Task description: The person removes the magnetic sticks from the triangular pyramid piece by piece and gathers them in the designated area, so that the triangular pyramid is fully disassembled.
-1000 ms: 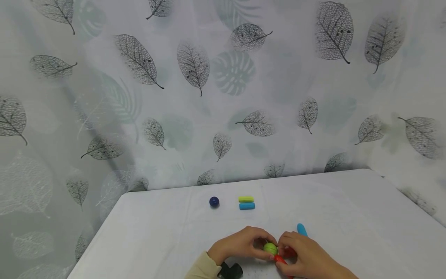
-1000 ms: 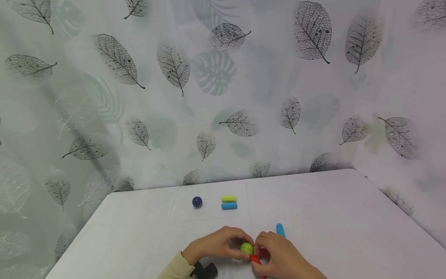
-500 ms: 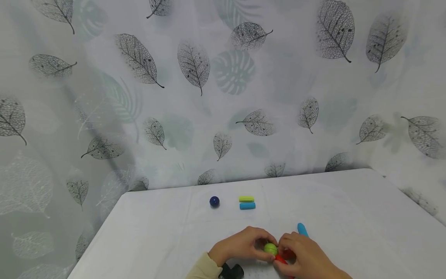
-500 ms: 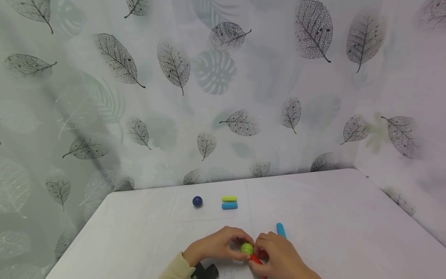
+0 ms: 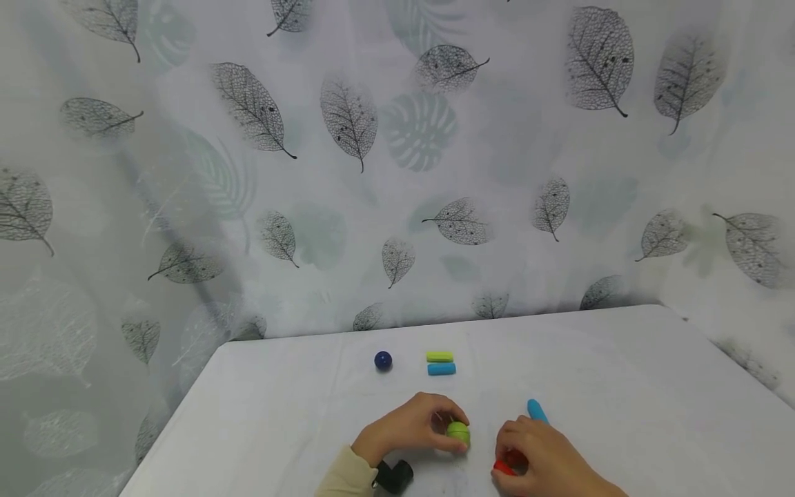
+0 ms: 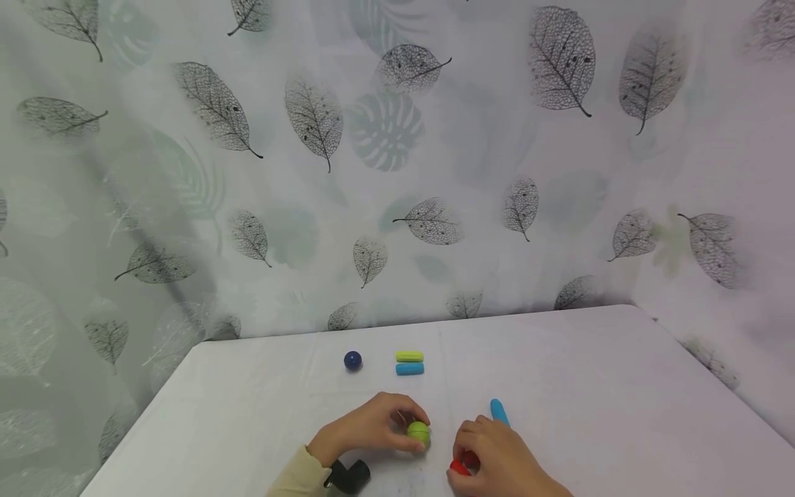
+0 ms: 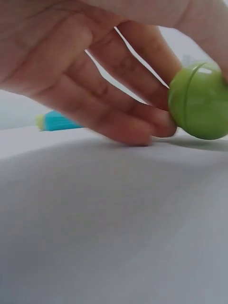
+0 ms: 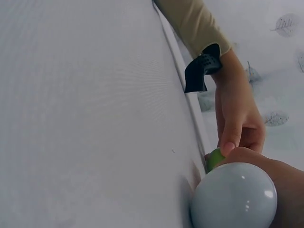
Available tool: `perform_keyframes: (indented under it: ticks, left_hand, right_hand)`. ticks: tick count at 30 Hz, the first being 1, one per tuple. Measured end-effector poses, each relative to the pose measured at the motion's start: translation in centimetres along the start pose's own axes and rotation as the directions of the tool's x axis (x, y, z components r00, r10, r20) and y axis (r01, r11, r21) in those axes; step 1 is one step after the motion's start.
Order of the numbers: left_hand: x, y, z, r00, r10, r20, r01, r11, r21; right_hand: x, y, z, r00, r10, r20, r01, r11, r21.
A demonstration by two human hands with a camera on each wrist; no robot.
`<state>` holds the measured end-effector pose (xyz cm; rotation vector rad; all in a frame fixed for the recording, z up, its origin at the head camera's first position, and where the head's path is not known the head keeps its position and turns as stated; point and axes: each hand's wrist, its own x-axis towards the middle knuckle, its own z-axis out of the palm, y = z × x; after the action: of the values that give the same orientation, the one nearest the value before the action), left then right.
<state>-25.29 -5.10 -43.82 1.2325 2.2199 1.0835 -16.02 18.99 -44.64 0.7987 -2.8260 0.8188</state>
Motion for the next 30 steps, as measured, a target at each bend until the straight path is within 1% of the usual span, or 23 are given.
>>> perform_keyframes:
  ticks: [2, 5, 7, 11, 14, 19, 22, 24, 27, 28, 30]
  left_hand:
    - [-0.4, -0.3, -0.4, 0.999, -0.023, -0.043, 0.024, 0.999, 0.035]
    - [-1.1, -0.9, -1.0, 0.992, -0.047, -0.120, 0.059, 0.994, 0.092]
    - [-1.5, -1.4, -1.4, 0.985, -0.044, -0.169, 0.066, 0.990, 0.124]
    - [-2.5, -2.2, -2.2, 0.965, -0.035, -0.260, 0.073, 0.988, 0.139]
    - [-3.1, -2.7, -2.7, 0.947, -0.040, -0.319, 0.089, 0.986, 0.140]
    - [-4.1, -3.5, -3.3, 0.916, -0.041, -0.399, 0.109, 0.983, 0.150]
    - [-4.6, -4.0, -3.7, 0.890, -0.034, -0.455, 0.121, 0.979, 0.163]
    - [-4.8, -4.3, -3.9, 0.870, -0.038, -0.491, 0.141, 0.974, 0.174]
    - [-5.1, -4.7, -4.2, 0.842, -0.075, -0.534, 0.195, 0.966, 0.171]
    - [-5.1, -4.8, -4.3, 0.834, -0.092, -0.544, 0.213, 0.963, 0.164]
    - [-5.1, -4.9, -4.5, 0.818, -0.119, -0.562, 0.241, 0.959, 0.147]
  right_hand:
    - [0.0, 0.1, 0.0, 1.000, 0.002, -0.002, -0.002, 1.000, -0.007]
    - [0.0, 0.2, 0.0, 1.000, -0.001, -0.010, 0.001, 1.000, -0.012]
    - [-0.1, 0.2, 0.0, 1.000, -0.009, -0.021, 0.009, 1.000, -0.013]
    - [-0.3, 0.2, 0.1, 0.998, -0.041, -0.056, 0.041, 0.999, -0.008]
    - [-0.5, 0.2, 0.2, 0.996, -0.059, -0.073, 0.059, 0.998, -0.004]
    - [-0.5, 0.2, 0.3, 0.997, -0.054, -0.058, 0.055, 0.998, 0.003]
    - [-0.4, 0.2, 0.4, 0.997, -0.061, -0.054, 0.061, 0.998, -0.005]
    - [-0.4, 0.2, 0.4, 0.995, -0.077, -0.057, 0.076, 0.997, -0.010]
    - [-0.3, 0.2, 0.2, 0.995, -0.096, -0.040, 0.096, 0.995, -0.006]
    - [-0.3, 0.2, 0.0, 0.996, -0.086, -0.021, 0.087, 0.996, 0.013]
    - [-0.2, 0.2, -0.5, 0.999, -0.035, 0.038, 0.033, 0.998, 0.052]
